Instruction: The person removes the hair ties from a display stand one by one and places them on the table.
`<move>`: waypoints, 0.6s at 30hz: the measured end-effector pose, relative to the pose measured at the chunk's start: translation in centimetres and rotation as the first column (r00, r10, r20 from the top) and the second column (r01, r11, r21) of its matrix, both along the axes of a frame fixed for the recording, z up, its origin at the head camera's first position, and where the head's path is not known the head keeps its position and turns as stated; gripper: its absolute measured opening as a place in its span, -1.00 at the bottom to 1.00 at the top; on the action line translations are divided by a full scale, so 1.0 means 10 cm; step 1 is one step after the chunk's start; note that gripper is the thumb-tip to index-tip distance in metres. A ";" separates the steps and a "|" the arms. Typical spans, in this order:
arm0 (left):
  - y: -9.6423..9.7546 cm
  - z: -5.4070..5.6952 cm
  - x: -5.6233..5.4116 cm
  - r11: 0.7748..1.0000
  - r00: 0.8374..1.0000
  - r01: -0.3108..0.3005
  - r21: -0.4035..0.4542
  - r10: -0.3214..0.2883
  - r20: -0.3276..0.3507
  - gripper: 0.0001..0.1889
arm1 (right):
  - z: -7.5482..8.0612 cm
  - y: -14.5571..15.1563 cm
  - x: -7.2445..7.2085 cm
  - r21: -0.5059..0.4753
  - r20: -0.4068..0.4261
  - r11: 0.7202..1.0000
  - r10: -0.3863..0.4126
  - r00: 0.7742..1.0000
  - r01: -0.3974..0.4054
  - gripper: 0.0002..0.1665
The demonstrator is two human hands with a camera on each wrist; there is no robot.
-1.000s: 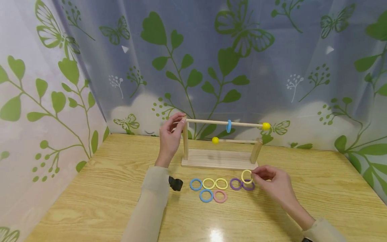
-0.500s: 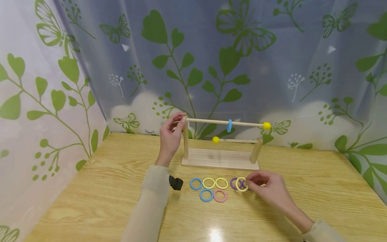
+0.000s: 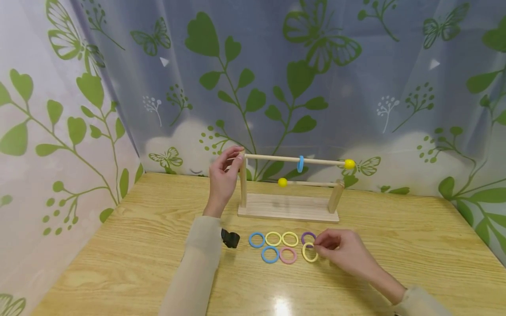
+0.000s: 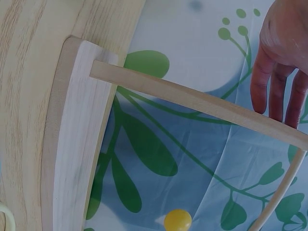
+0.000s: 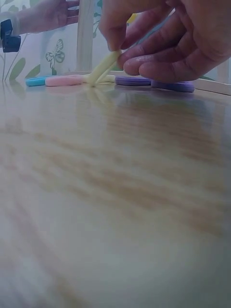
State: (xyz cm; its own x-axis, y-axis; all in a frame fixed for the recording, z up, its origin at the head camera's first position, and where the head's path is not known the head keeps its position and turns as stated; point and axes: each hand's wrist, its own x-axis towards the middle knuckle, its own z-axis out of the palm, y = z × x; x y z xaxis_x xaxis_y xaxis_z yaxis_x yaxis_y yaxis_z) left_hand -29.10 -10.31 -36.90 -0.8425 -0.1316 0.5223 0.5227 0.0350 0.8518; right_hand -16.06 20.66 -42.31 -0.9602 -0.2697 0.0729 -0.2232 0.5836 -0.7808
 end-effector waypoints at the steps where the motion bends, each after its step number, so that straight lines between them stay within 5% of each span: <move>1: 0.00 0.00 0.00 1.000 1.000 -0.003 0.001 0.003 0.005 -0.74 | 0.00 0.00 0.00 0.006 0.005 1.000 0.011 1.000 -0.011 -0.95; 5: 0.02 0.02 0.01 1.000 1.000 -0.008 0.008 0.008 0.024 -0.74 | -0.02 -0.02 0.00 0.018 0.020 0.999 0.041 0.999 -0.041 -0.95; 12: 0.05 0.20 0.20 1.000 1.000 -0.009 0.007 0.009 0.017 -0.75 | -0.02 -0.05 -0.02 0.045 0.006 0.998 0.054 0.999 -0.055 -0.95; 18: 0.04 0.18 0.18 1.000 1.000 -0.007 0.006 0.007 0.013 -0.74 | -0.02 -0.03 -0.03 0.062 -0.007 0.996 0.057 0.998 -0.057 -0.96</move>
State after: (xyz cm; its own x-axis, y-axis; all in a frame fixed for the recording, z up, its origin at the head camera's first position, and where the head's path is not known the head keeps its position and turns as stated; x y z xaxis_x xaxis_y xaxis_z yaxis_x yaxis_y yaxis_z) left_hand -27.28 -9.86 -35.09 -0.8484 -0.1407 0.5103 0.5110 0.0339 0.8589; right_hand -16.37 20.33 -42.55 -0.9425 -0.3284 0.0624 -0.2640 0.6168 -0.7415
